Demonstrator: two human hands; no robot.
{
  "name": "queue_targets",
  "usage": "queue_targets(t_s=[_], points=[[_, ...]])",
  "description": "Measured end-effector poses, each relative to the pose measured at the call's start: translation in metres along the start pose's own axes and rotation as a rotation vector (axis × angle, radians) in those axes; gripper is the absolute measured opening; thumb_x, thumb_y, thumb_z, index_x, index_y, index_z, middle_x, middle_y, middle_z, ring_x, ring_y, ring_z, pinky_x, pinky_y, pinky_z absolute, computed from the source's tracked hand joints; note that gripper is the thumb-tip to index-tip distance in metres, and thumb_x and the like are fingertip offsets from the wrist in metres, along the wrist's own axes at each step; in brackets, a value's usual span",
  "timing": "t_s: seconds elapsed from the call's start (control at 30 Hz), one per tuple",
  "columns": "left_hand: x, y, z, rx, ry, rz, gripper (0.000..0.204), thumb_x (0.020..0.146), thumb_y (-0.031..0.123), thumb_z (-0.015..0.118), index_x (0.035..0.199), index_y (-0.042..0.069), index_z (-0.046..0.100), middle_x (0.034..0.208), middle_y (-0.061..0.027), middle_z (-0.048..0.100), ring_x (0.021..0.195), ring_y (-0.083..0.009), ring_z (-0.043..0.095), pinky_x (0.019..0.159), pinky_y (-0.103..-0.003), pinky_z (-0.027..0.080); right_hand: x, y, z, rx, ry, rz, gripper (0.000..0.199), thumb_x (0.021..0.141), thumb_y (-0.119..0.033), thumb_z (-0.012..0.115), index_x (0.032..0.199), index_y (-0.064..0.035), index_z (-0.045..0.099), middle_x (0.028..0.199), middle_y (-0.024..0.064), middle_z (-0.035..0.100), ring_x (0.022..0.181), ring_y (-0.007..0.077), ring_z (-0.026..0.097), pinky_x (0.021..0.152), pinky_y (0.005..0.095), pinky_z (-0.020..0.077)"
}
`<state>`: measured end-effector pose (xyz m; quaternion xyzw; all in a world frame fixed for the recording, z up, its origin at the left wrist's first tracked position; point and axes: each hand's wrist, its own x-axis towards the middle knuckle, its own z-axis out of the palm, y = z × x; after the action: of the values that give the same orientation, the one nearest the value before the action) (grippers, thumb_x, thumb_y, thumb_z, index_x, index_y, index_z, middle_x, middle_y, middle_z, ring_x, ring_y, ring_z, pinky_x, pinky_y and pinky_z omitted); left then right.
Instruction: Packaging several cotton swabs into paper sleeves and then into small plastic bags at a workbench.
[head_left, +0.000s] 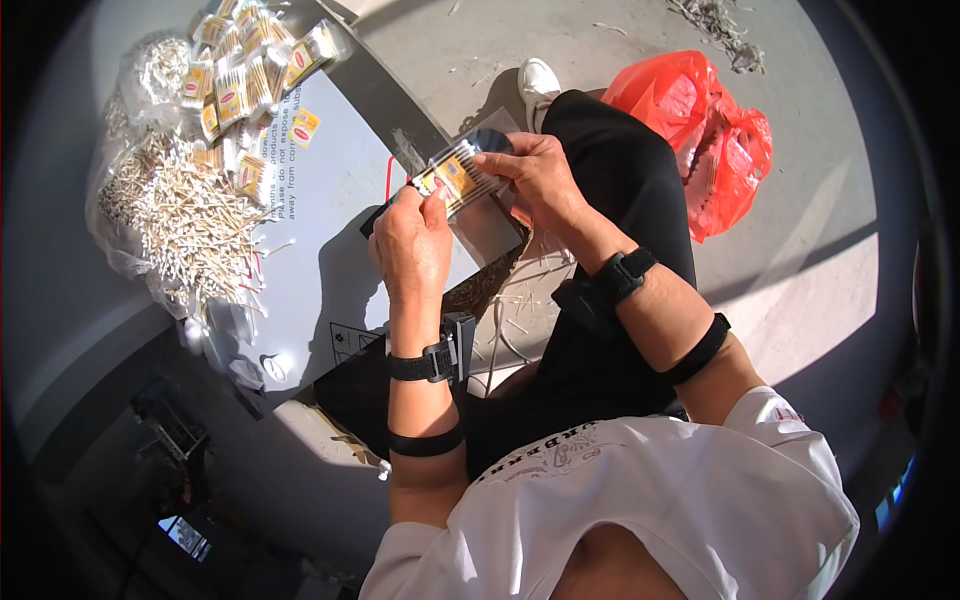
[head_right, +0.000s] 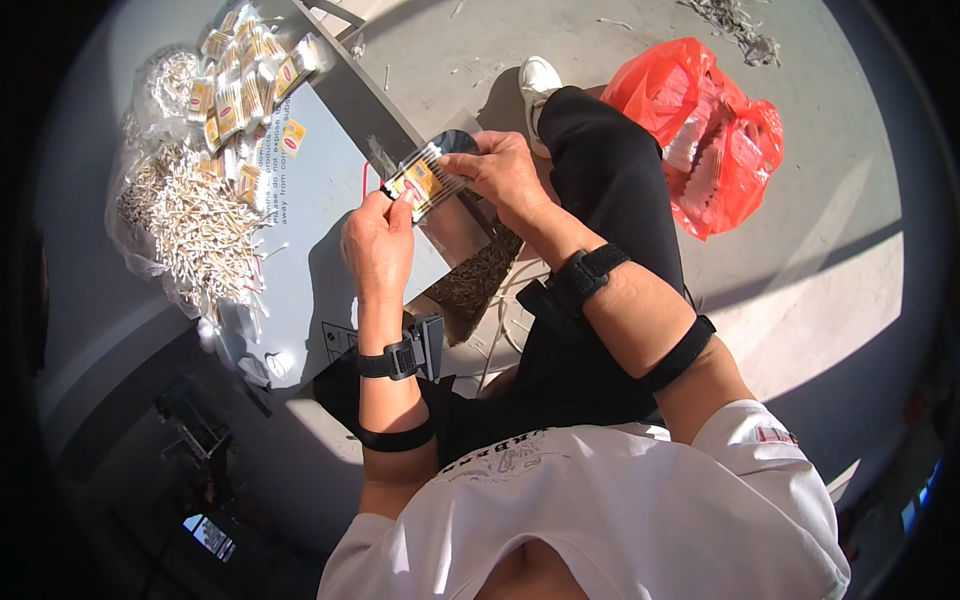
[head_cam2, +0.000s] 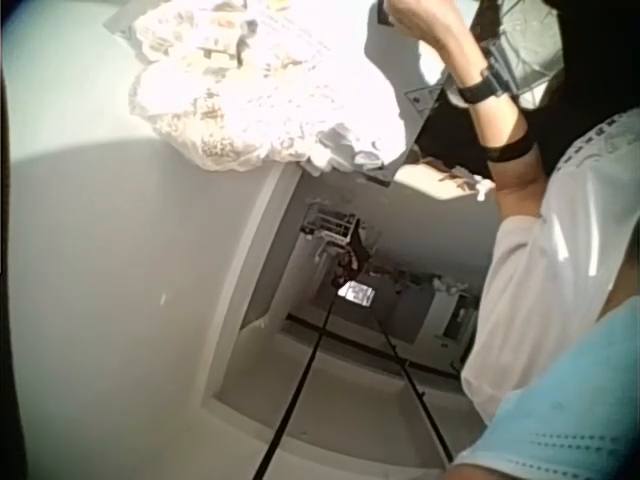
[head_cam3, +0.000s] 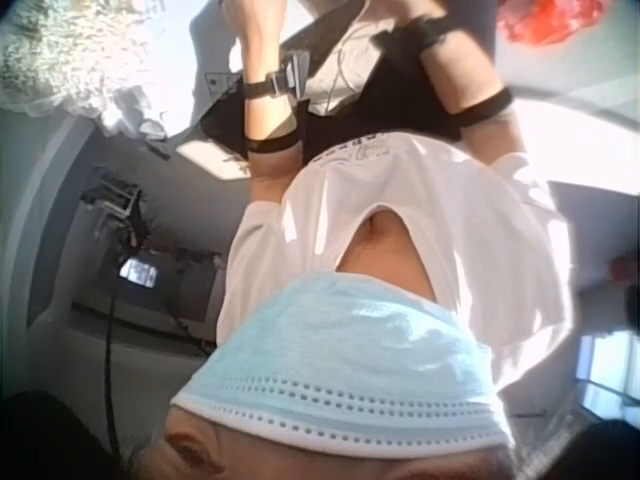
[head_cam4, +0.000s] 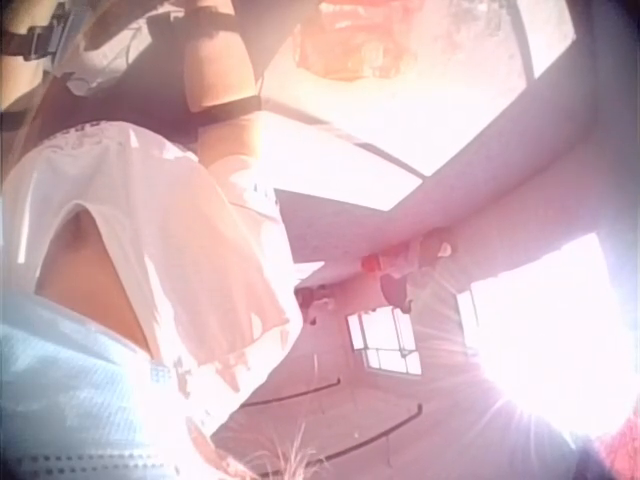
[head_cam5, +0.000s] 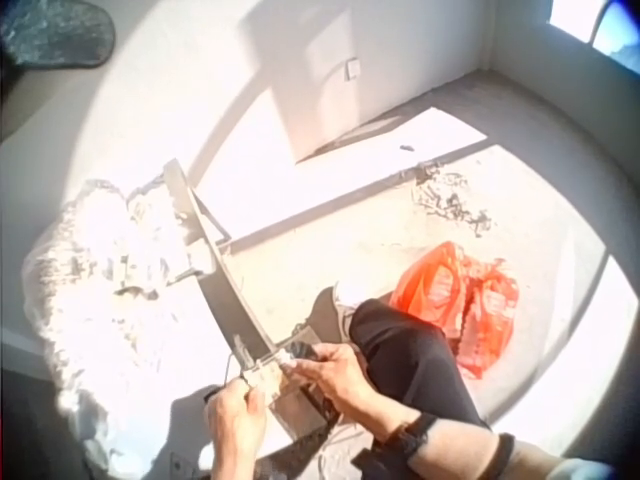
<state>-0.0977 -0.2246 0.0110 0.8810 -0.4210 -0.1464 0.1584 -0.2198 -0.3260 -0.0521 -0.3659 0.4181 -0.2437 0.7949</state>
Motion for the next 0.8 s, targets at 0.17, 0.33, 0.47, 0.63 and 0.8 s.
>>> queue_targets(t_s=[0.17,0.33,0.47,0.63,0.8], points=[[-0.022,-0.010,0.011,-0.071,0.179,0.204,0.043,0.087,0.032,0.063,0.117,0.003,0.054,0.125,-0.0204,0.053,0.112,-0.0365,0.052,0.086,-0.046,0.043,0.002,0.004,0.000,0.048,0.000,-0.015,0.005,0.081,-0.004,0.072,0.084,-0.0002,0.071,0.068,-0.0003,0.064,0.056,0.0037,0.051,0.049,0.0208,0.0402],[-0.038,-0.012,0.024,0.346,0.131,0.277,0.076,0.091,0.053,0.048,0.144,0.002,0.029,0.152,-0.0188,0.020,0.140,-0.0413,0.014,0.106,-0.061,0.018,0.001,0.002,0.002,0.086,-0.005,0.002,0.006,0.081,-0.005,0.072,0.083,0.0000,0.070,0.068,0.0003,0.064,0.055,0.0042,0.051,0.048,0.0208,0.0397],[-0.045,-0.002,0.033,0.423,0.035,0.232,0.082,0.092,0.058,0.039,0.146,-0.001,0.023,0.156,-0.0177,0.011,0.144,-0.0399,0.003,0.108,-0.064,0.009,0.001,0.001,0.001,0.052,0.010,0.028,0.007,0.081,-0.007,0.073,0.081,-0.0006,0.070,0.065,-0.0006,0.062,0.053,0.0038,0.048,0.046,0.0210,0.0368],[-0.046,0.005,0.034,0.439,-0.006,0.205,0.081,0.092,0.054,0.043,0.146,-0.004,0.021,0.156,-0.0171,0.011,0.144,-0.0377,0.006,0.108,-0.063,0.011,0.000,0.001,0.001,0.058,0.018,0.003,0.009,0.081,-0.009,0.073,0.077,-0.0018,0.069,0.062,-0.0014,0.059,0.049,0.0035,0.045,0.043,0.0217,0.0334],[-0.045,0.004,0.034,0.345,0.015,0.234,0.082,0.091,0.049,0.051,0.145,-0.005,0.021,0.154,-0.0205,0.013,0.143,-0.0387,0.008,0.110,-0.059,0.013,-0.005,-0.009,-0.007,0.040,-0.003,0.148,0.013,0.076,-0.005,0.076,0.068,-0.0010,0.066,0.060,0.0007,0.059,0.051,0.0057,0.048,0.046,0.0224,0.0356]])
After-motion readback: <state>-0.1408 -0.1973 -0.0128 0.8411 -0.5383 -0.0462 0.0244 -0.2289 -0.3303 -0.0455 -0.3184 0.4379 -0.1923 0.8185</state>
